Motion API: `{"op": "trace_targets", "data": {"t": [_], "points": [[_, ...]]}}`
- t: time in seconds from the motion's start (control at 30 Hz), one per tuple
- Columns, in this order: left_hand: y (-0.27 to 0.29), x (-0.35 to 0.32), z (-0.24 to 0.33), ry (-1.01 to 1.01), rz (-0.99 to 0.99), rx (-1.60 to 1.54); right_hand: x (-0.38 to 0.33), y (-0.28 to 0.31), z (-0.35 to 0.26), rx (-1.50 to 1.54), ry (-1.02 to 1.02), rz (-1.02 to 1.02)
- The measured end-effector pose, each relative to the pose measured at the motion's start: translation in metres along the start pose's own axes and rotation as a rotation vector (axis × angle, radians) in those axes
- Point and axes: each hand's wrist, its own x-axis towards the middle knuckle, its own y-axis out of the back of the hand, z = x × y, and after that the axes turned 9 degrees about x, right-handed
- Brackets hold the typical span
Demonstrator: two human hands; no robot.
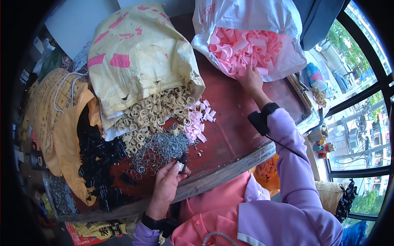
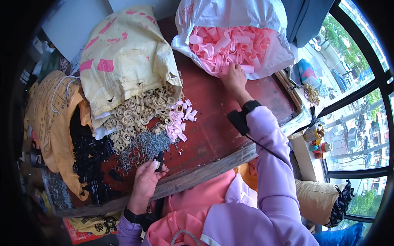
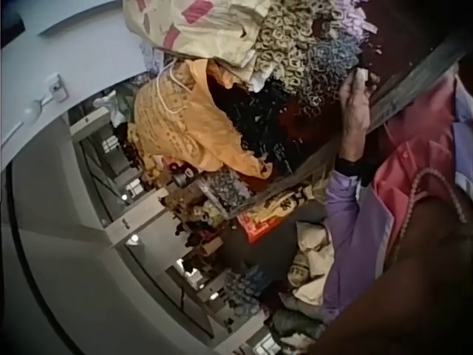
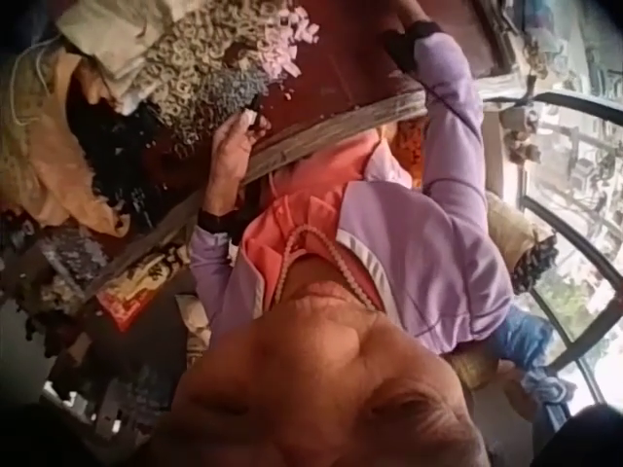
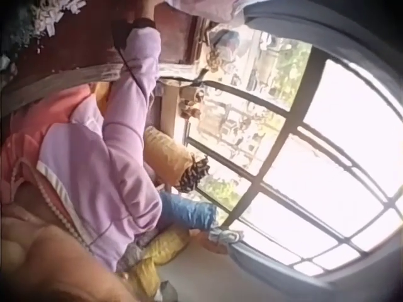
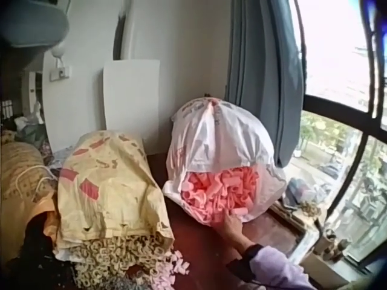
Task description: The person assembles components by hand by inserting a small metal clip into a black plastic part. They then slide a pink plastic sleeve over the black part and set the completed unit aside before repeating the process.
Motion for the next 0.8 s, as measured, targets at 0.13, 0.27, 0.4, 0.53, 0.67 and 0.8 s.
{"op": "trace_targets", "data": {"t": [0.13,0.27,0.4,0.53,0.67,0.8], "points": [[-0.003,-0.003,0.005,-0.012,0.035,-0.008,0.005,-0.025,0.035,0.015,-0.01,-0.026],[0.01,-0.011,0.001,-0.033,0.082,-0.032,-0.009,0.038,0.013,0.221,-0.027,-0.279],[0.003,0.008,0.004,-0.016,0.037,0.012,-0.054,0.088,-0.003,0.928,-0.241,-0.805],[-0.018,0.011,0.015,-0.03,-0.042,0.028,-0.104,0.126,-0.039,1.014,-0.318,-1.24],[-0.024,0.007,0.015,-0.012,-0.234,0.0,-0.123,0.132,-0.075,1.181,0.118,-1.36],[-0.017,-0.008,0.023,0.029,-0.299,0.024,-0.13,0.124,-0.084,1.171,0.321,-1.372]]}}
